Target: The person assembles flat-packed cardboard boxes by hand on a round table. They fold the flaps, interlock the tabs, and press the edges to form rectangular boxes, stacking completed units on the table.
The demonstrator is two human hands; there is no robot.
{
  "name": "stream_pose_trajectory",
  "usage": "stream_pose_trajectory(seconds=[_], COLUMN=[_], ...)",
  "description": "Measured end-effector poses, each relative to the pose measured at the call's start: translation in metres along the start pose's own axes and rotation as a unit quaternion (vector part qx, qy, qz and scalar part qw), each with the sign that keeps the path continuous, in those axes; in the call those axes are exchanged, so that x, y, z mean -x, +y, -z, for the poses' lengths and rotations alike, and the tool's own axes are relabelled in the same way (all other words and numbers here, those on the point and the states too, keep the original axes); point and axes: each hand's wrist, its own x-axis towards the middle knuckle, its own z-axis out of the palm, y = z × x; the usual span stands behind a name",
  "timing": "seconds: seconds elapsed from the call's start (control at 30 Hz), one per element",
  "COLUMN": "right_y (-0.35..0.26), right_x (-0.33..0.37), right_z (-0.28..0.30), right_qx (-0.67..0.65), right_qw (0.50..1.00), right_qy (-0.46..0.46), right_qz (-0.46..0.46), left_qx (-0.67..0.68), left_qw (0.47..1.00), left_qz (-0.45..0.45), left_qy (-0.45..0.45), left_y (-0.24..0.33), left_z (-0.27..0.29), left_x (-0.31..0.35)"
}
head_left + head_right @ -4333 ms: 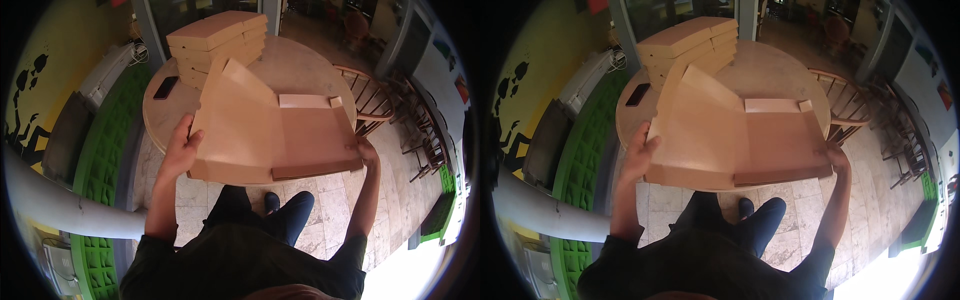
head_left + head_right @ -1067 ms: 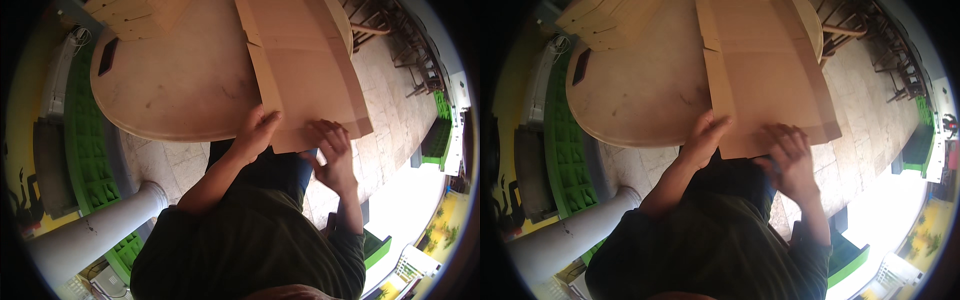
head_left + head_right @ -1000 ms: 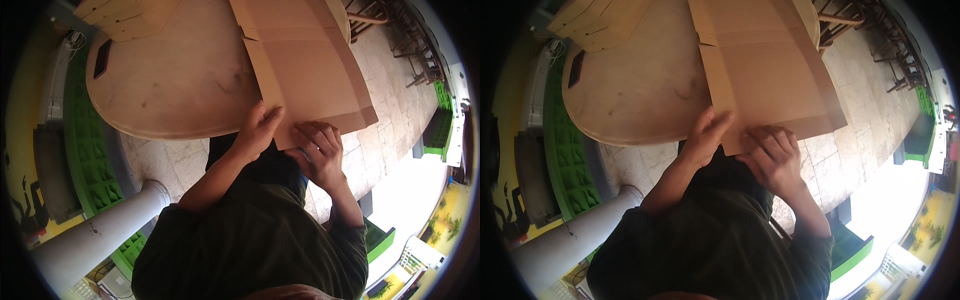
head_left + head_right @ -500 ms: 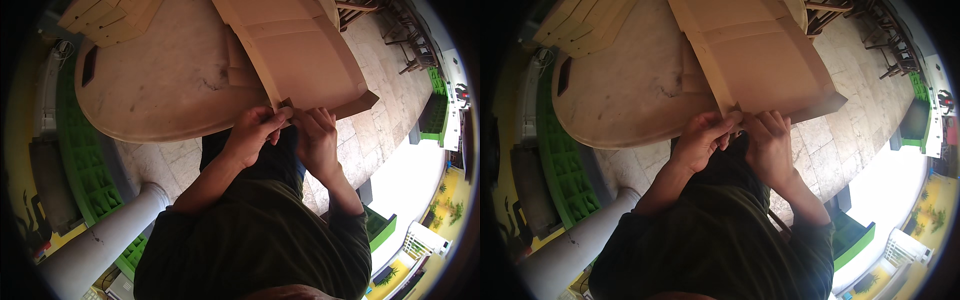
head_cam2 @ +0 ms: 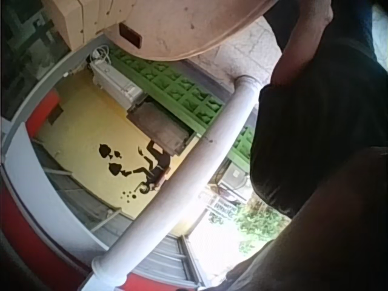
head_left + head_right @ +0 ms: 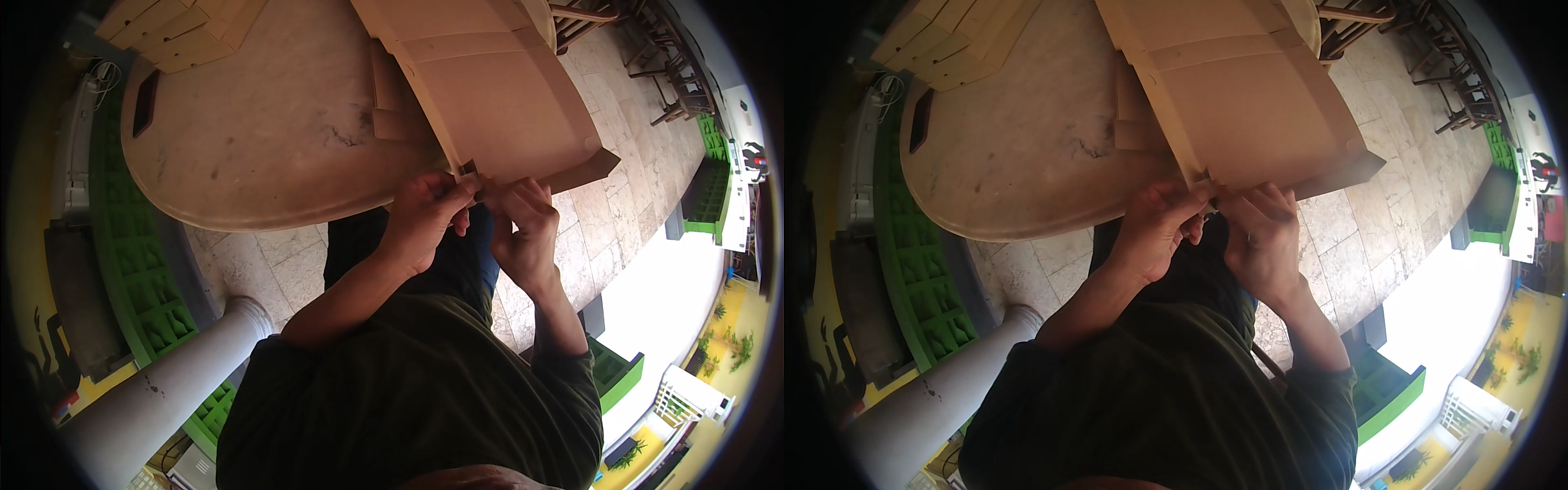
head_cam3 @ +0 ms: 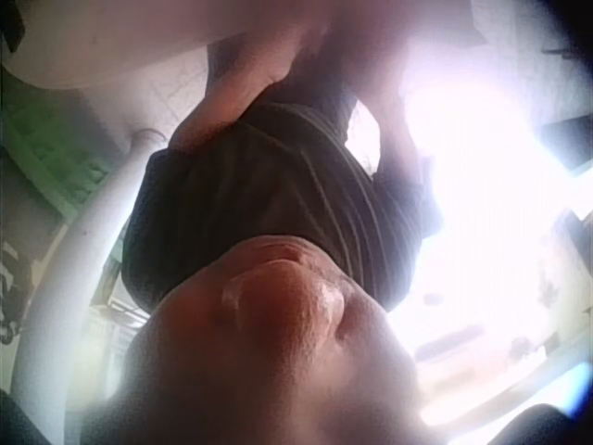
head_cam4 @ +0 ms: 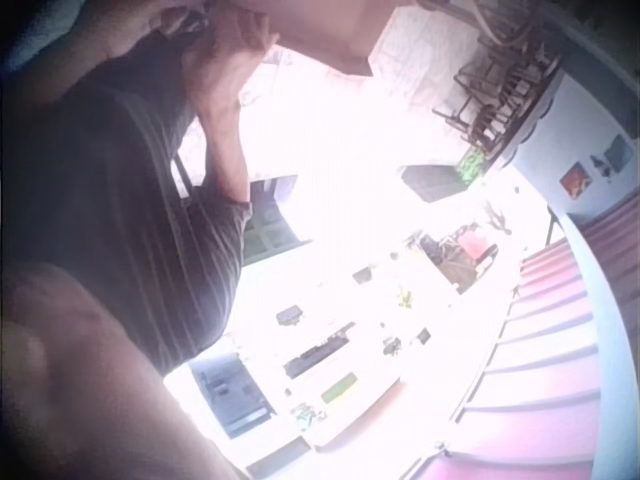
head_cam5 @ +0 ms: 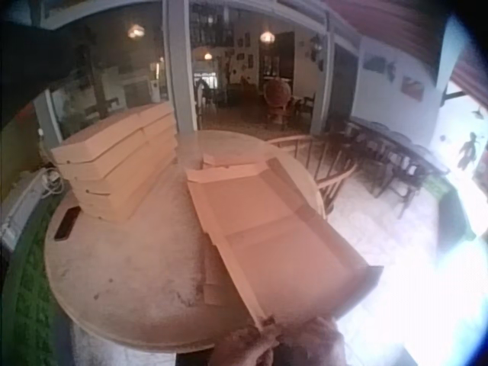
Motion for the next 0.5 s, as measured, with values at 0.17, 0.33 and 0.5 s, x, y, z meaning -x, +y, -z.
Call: stream_pose_trajectory(seconds=[0.17,0.33,0.5], right_y=[0.003,0.032,0.053], right_x=[-0.013,-0.045,-0.075], right_z=[0.003,0.02,0.026], right_qx=[-0.124,-0.143,-0.262], right_qw=[0.982,0.936,0.853], right_qy=[-0.022,-0.245,-0.389], right_qz=[-0.142,-0.208,-0.23], left_qx=[-0.042,-0.089,-0.111], left_qw=[0.999,0.995,0.992], left_qz=[0.004,-0.023,-0.036], left_qy=[-0.001,-0.048,-0.058], left_y=[-0.002,-0.001,0.015], left_z=[0.003,0.005,0.003], left_x=[-0.003,-0.004,0.001])
